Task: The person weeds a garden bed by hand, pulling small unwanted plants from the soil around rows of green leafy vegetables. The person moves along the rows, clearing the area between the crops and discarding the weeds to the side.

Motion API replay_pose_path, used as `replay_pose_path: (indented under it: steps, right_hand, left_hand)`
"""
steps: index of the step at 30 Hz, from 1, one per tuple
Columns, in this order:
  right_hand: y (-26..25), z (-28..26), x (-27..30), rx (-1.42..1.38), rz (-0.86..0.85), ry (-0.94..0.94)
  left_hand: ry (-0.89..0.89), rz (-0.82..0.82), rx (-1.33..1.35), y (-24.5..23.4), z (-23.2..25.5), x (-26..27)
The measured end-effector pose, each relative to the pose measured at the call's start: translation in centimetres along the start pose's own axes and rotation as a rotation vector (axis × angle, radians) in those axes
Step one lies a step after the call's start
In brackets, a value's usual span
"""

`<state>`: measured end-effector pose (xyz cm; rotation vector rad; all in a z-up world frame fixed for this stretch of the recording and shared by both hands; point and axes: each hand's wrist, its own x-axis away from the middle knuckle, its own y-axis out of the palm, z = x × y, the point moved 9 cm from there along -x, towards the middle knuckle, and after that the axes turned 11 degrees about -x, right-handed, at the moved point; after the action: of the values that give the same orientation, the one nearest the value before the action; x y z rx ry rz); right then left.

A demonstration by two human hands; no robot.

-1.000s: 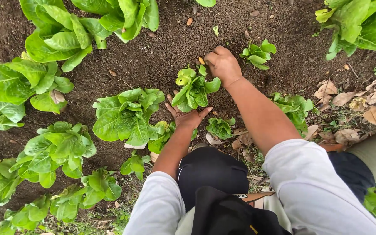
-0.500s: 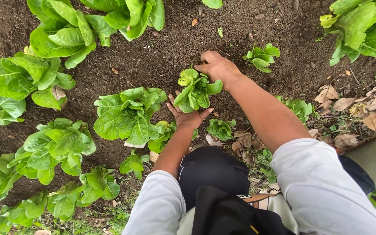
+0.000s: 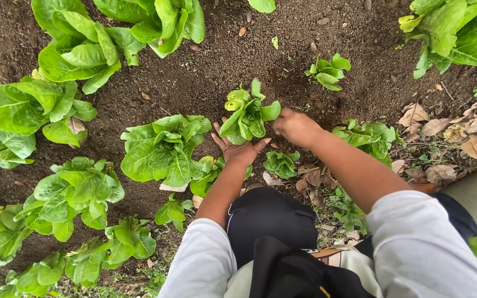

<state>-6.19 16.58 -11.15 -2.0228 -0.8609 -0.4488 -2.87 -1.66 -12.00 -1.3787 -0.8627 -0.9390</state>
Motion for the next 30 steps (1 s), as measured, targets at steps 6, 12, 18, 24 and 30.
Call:
replay_pose_path:
  steps: [6, 12, 18, 24, 30]
  right_hand:
    - [7.3, 3.1, 12.3, 0.442, -1.341, 0.003]
    - [-12.3, -4.7, -3.3, -0.144, 0.099, -0.035]
    - [-10.9, -11.0, -9.4, -0.296, -0.259, 0.305]
    - [-5.0, -5.6, -11.4, 0.064, -0.089, -0.186]
    - [-6.9, -5.1, 2.1, -0.22, -0.29, 0.118]
  left_hand:
    - [0.005, -0.031, -0.001, -0.6, 0.3, -0.3]
    - [-0.008, 0.018, -0.015, -0.9, 0.4, 0.5]
    - [-0.046, -0.087, 0.003, -0.8, 0.1, 1.4]
    - [0.058, 0.631, 0.181, -1.6, -1.7, 2.4]
    - [0.298, 1.083, 0.645, -8.6, -1.9, 4.8]
